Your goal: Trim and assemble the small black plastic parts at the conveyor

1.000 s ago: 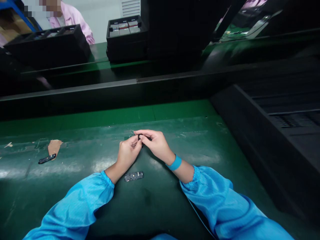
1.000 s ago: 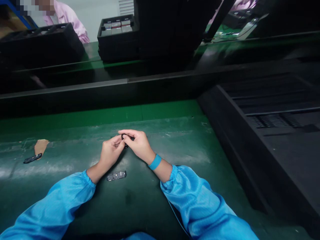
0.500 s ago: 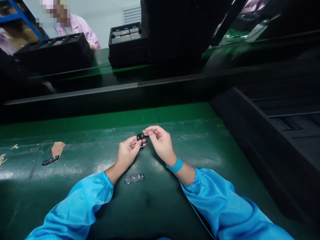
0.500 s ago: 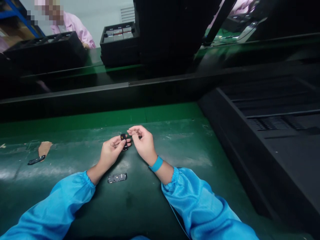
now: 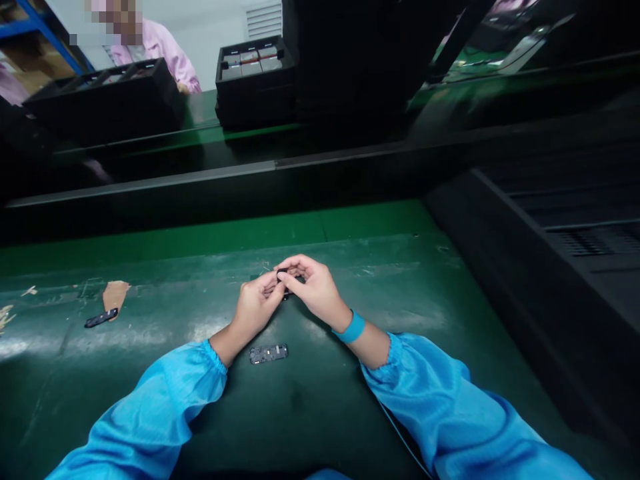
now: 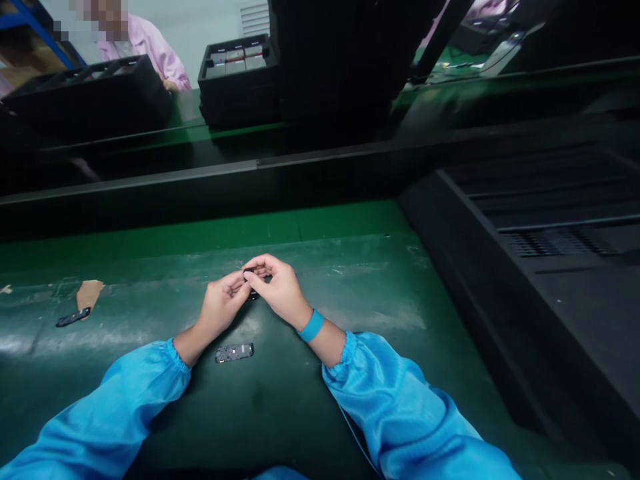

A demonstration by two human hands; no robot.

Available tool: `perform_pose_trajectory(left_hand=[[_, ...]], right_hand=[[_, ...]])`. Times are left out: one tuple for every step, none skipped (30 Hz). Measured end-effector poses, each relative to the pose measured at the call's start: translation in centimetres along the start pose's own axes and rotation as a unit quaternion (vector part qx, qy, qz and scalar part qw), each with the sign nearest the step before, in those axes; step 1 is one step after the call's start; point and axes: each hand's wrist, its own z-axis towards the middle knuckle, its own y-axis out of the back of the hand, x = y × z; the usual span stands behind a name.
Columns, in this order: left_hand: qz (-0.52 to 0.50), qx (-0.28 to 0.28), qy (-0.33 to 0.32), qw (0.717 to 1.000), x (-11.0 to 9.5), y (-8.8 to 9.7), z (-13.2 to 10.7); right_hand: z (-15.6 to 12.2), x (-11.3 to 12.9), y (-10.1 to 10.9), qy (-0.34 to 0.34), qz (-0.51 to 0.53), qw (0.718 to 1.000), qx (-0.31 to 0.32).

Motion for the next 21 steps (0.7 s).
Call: perform_pose_trajectory(left_hand=[[0.015, 0.0, -0.003, 1.0, 0.05, 0.03, -0.07], [0.023, -0.001, -0.005, 1.0, 0.11, 0.05, -0.15], [0.021, -0.003, -0.004, 1.0, 0.18, 0.06, -0.22], [0.008, -0.004, 0.0, 1.0, 0.23, 0.06, -0.28], [-0.013, -0.005, 0.006, 1.0, 0.27, 0.05, -0.33], [-0.038, -0.004, 0.012, 0.999, 0.29, 0.03, -0.37], [-0.06, -0.003, 0.019, 0.998, 0.29, 0.01, -0.39], [-0.073, -0.001, 0.024, 0.997, 0.27, -0.01, -0.41], [-0.077, 0.0, 0.027, 0.997, 0.24, -0.02, -0.42], [-0.075, 0.001, 0.028, 0.997, 0.22, -0.03, -0.43], [-0.069, 0.002, 0.027, 0.997, 0.19, -0.04, -0.43], [-0.063, 0.003, 0.025, 0.998, 0.18, -0.04, -0.44], [-0.059, 0.004, 0.022, 0.998, 0.16, -0.04, -0.44], [-0.055, 0.007, 0.019, 0.998, 0.15, -0.03, -0.46], [-0.048, 0.01, 0.015, 0.999, 0.13, -0.01, -0.49], [-0.036, 0.011, 0.011, 0.999, 0.1, 0.0, -0.53], [-0.019, 0.012, 0.007, 1.0, 0.06, 0.02, -0.58], [0.001, 0.011, 0.002, 1.0, 0.0, 0.04, -0.65], [0.022, 0.01, -0.002, 1.0, -0.07, 0.07, -0.73], [0.038, 0.01, -0.006, 0.999, -0.16, 0.11, -0.82], [0.044, 0.01, -0.009, 0.999, -0.26, 0.16, -0.9]], right_hand=[[0.0, -0.08, 0.01, 0.002, 0.001, 1.0, 0.002], [0.01, -0.17, 0.03, 0.003, 0.005, 1.0, 0.006], [0.04, -0.26, 0.08, 0.001, 0.011, 1.0, 0.013], [0.09, -0.34, 0.13, -0.005, 0.023, 0.999, 0.023], [0.13, -0.4, 0.2, -0.013, 0.037, 0.999, 0.035], [0.18, -0.43, 0.26, -0.022, 0.05, 0.997, 0.046], [0.21, -0.44, 0.31, -0.028, 0.059, 0.996, 0.053], [0.22, -0.43, 0.34, -0.031, 0.062, 0.996, 0.056], [0.2, -0.41, 0.35, -0.029, 0.06, 0.996, 0.056], [0.17, -0.38, 0.34, -0.025, 0.056, 0.997, 0.052], [0.12, -0.36, 0.32, -0.02, 0.05, 0.997, 0.047], [0.07, -0.36, 0.28, -0.016, 0.045, 0.998, 0.043], [0.03, -0.37, 0.24, -0.012, 0.042, 0.998, 0.04], [0.01, -0.4, 0.19, -0.009, 0.041, 0.998, 0.037], [0.0, -0.43, 0.15, -0.007, 0.039, 0.999, 0.034], [0.0, -0.46, 0.12, -0.008, 0.037, 0.999, 0.033], [0.0, -0.47, 0.1, -0.009, 0.034, 0.999, 0.034], [-0.02, -0.46, 0.1, -0.008, 0.03, 0.999, 0.037], [-0.06, -0.41, 0.11, -0.005, 0.022, 0.999, 0.041], [-0.15, -0.32, 0.12, 0.0, 0.009, 0.999, 0.047], [-0.29, -0.19, 0.14, 0.008, -0.007, 0.999, 0.053]])
